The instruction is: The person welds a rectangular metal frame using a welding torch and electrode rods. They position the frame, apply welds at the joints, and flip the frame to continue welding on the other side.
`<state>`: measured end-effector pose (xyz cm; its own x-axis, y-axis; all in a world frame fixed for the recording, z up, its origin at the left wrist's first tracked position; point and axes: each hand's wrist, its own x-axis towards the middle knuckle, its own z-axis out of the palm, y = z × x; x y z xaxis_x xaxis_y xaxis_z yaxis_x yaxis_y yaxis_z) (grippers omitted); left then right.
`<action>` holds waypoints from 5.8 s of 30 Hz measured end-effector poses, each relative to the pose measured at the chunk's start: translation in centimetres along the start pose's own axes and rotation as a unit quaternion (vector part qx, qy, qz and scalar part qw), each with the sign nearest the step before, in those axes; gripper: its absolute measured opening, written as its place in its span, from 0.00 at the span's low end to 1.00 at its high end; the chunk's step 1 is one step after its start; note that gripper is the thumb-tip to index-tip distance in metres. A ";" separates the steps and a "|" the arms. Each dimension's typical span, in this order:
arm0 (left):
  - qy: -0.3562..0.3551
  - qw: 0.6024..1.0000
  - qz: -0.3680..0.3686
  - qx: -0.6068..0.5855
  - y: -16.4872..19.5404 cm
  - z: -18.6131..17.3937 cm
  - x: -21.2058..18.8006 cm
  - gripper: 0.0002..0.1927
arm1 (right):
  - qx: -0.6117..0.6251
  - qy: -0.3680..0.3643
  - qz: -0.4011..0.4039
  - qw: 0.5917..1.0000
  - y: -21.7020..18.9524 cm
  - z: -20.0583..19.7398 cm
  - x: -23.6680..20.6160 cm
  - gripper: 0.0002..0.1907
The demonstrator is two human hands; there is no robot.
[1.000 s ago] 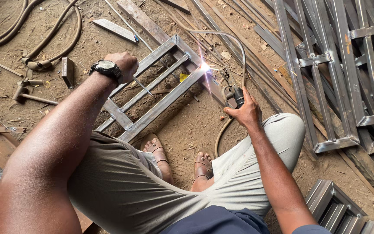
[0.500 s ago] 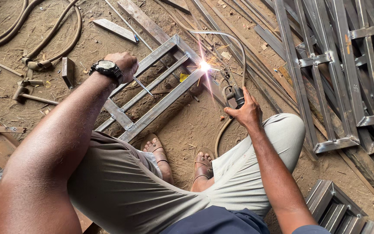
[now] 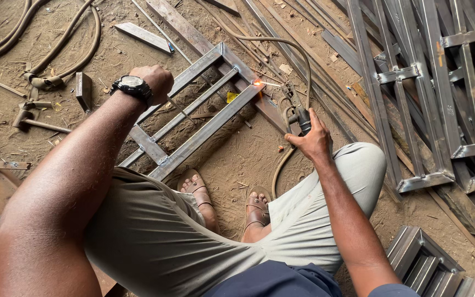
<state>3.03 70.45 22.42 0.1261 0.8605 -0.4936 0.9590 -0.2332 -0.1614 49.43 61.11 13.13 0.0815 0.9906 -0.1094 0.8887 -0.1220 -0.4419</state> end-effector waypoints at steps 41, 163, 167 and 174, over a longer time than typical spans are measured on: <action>0.040 0.997 0.013 -0.059 -0.3 0.1 -0.5 0.17 | -0.014 -0.009 0.010 1.000 -0.1 0.1 0.2 0.61; -0.015 0.998 0.030 0.062 -3.1 8.0 -0.3 0.12 | -0.097 0.227 -0.003 0.969 16.1 -11.3 7.1 0.23; -0.055 0.996 0.028 0.067 -3.6 9.8 -1.0 0.13 | 0.083 0.087 0.081 0.989 18.3 -2.5 4.5 0.28; -0.121 0.990 0.001 0.070 -6.0 13.8 0.8 0.11 | 0.138 0.128 0.152 0.970 16.1 6.6 -1.1 0.30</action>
<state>-6.13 66.26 11.23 0.0479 0.7294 -0.6824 0.9120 -0.3106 -0.2680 60.66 57.68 0.30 0.4608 0.8853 -0.0630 0.6551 -0.3871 -0.6489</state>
